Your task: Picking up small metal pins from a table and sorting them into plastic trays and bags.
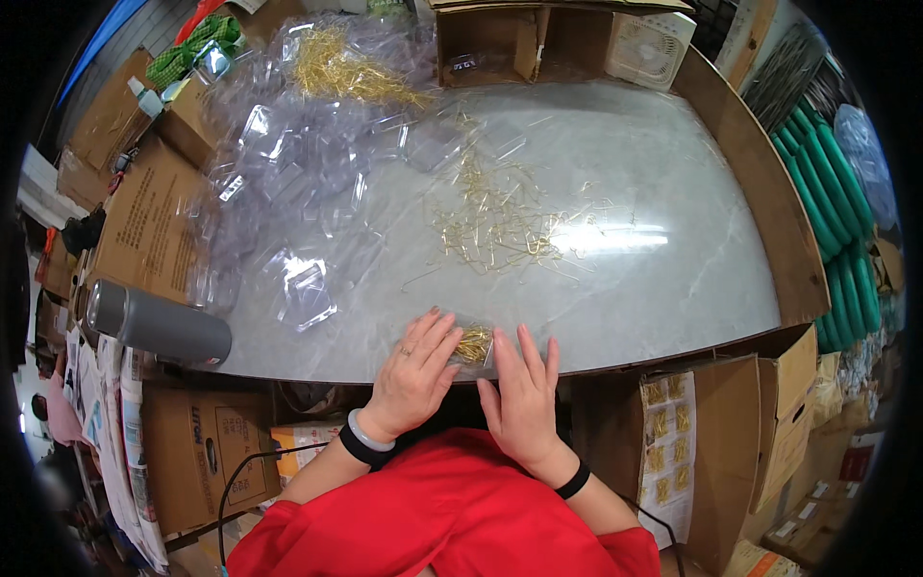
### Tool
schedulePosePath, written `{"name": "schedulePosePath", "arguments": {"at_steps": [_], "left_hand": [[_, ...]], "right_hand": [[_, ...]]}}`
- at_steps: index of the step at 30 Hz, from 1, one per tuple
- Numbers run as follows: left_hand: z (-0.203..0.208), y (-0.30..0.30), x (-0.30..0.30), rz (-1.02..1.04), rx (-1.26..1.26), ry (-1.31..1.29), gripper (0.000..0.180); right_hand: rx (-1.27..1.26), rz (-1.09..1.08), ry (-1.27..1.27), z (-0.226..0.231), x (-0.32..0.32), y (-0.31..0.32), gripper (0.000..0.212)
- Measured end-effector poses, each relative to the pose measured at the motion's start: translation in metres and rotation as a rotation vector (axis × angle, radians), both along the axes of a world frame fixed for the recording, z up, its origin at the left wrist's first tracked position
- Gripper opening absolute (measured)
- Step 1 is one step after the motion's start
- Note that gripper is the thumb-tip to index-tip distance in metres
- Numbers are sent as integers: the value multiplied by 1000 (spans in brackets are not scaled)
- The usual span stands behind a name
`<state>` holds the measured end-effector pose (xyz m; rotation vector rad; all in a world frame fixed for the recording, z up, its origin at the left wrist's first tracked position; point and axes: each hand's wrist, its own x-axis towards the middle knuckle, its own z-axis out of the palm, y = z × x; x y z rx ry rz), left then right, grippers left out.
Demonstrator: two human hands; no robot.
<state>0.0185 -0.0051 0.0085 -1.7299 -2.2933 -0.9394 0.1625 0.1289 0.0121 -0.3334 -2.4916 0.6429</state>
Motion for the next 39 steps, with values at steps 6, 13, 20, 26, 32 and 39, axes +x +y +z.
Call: {"name": "schedulePosePath", "arguments": {"at_steps": [6,13,20,26,32,39], "left_hand": [[-1,3,3,18,-11,-71,48],[1,0,5,64,4,-51,48],[20,-1,-12,74,-52,-4,56],[7,1,-18,-12,-62,-87,58],[5,-1,-7,48,-40,-88,59],[3,-3,-4,92,22,-33,61]], "right_hand": [[175,42,-25,-4,1,-4,58],[-162,-69,218,18,-20,13,30],[-232,-35,122,11,-20,21,15],[-134,-18,144,7,-29,10,14],[-109,-3,108,13,-37,7,14],[-109,-8,106,10,-34,17,23]]}}
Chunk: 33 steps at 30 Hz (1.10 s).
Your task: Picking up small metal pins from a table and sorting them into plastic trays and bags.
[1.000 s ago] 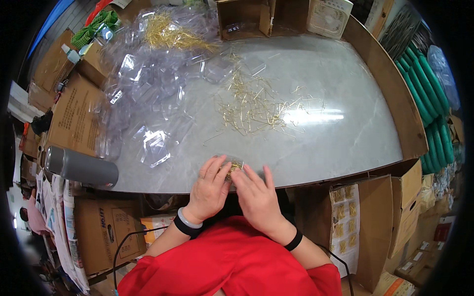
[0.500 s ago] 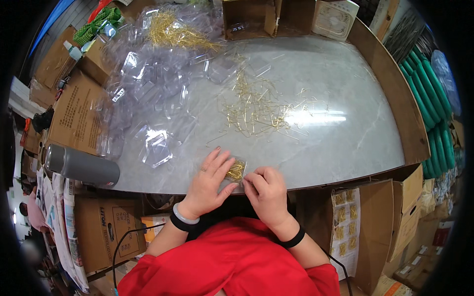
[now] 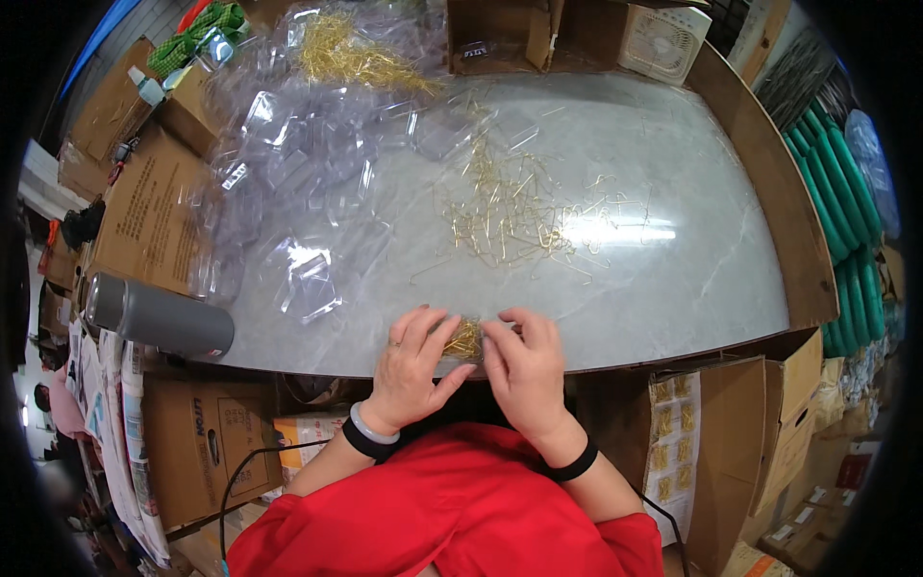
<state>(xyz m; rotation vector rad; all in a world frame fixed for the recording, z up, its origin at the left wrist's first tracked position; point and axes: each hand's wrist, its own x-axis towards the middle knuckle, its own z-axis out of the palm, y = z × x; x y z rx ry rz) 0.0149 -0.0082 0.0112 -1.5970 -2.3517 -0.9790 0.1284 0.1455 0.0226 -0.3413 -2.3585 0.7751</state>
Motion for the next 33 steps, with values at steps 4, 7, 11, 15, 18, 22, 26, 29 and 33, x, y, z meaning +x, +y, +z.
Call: {"name": "schedulePosePath", "arguments": {"at_steps": [4,7,11,15,18,22,26,29,33], "left_hand": [[-1,1,-1,-1,-20,5,61],[0,1,0,-6,-8,-8,61],[-2,1,0,4,-10,-5,61],[-2,1,0,1,-6,0,63],[-3,0,-1,-9,12,-4,63],[-2,-2,-1,-5,-8,-4,61],[-2,-2,-3,-34,52,-60,59],[1,-2,-3,-46,36,-57,56],[1,-3,-3,-43,1,-41,51]], "right_hand": [[112,110,-62,6,1,-12,35],[-172,47,-12,-5,2,-6,39],[142,50,-121,2,-1,-9,37],[47,106,-127,-4,3,-11,34],[-87,97,-46,0,0,-5,34],[-53,90,-7,0,-9,0,31],[-60,46,-43,-5,-13,1,24],[-78,58,-77,0,-8,0,22],[-231,52,-60,33,9,15,25]]}}
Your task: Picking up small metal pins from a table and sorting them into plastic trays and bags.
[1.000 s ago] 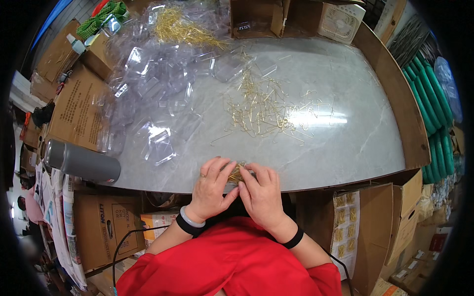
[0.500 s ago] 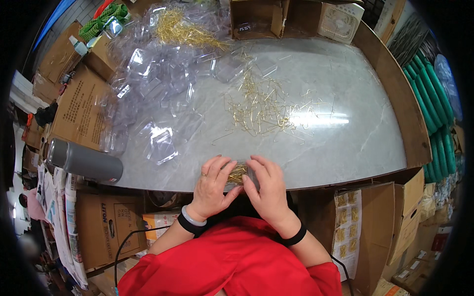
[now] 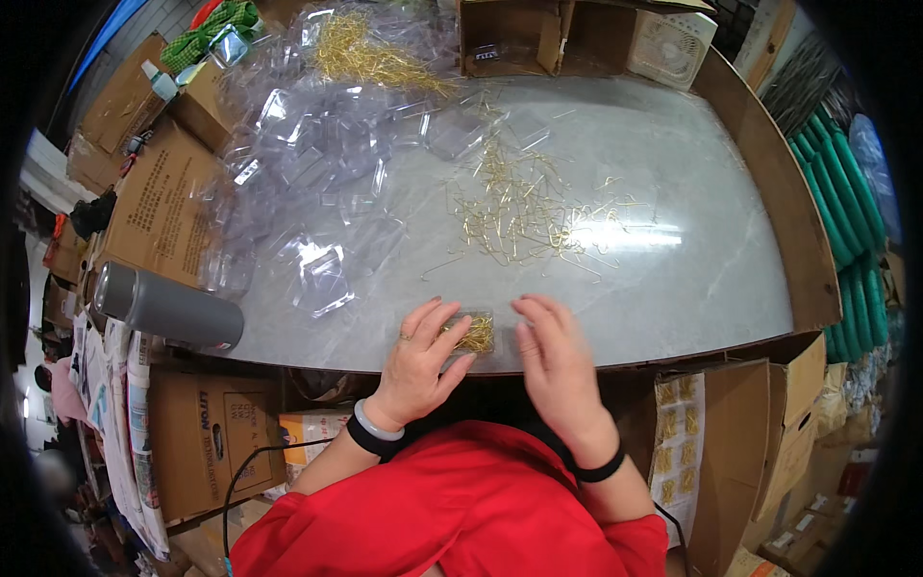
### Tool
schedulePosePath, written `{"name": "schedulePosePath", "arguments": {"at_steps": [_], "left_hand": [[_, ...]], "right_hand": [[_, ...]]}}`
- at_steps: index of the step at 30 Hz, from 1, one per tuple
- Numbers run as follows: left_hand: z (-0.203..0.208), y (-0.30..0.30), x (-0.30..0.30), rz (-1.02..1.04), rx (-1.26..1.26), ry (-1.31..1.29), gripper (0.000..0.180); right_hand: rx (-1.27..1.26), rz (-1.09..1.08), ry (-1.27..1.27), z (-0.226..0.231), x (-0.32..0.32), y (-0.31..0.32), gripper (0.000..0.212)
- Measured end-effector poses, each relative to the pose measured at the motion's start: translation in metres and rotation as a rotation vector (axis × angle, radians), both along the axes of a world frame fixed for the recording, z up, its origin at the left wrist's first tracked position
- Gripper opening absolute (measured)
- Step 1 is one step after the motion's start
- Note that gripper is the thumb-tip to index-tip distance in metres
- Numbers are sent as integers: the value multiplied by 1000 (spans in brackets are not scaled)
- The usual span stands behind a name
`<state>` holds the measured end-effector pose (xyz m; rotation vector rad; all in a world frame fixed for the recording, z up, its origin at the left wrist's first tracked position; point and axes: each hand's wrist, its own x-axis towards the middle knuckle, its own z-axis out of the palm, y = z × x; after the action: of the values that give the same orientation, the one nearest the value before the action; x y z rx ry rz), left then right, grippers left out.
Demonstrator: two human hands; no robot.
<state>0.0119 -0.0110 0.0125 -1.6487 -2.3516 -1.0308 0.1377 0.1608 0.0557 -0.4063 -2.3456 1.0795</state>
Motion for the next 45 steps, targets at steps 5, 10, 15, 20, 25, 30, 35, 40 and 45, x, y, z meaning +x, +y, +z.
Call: {"name": "schedulePosePath", "arguments": {"at_steps": [5,10,15,20,25,30,35,40,45], "left_hand": [[0,-3,-6,-34,30,-42,55],[-9,-4,-4,-4,144,-164,74],[-12,-7,-5,4,203,-218,88],[-11,-6,-5,19,209,-203,95],[-11,-6,-5,34,223,-208,94],[-10,-6,-6,26,215,-181,78],[-15,-7,-9,-4,207,-167,73],[-10,-6,-7,-8,199,-127,73],[-6,-7,-8,-37,218,-182,75]], "right_hand": [[180,110,-81,20,7,13,26],[254,152,-105,-4,-12,-13,27],[484,281,-74,7,-36,-13,29],[576,361,-159,3,-48,-6,26],[596,250,-117,3,-47,-11,26],[495,296,-104,-3,-39,-6,28],[477,324,-6,-14,-34,0,25],[414,291,66,-4,-36,-5,13],[571,381,-24,-3,-39,4,14]]}}
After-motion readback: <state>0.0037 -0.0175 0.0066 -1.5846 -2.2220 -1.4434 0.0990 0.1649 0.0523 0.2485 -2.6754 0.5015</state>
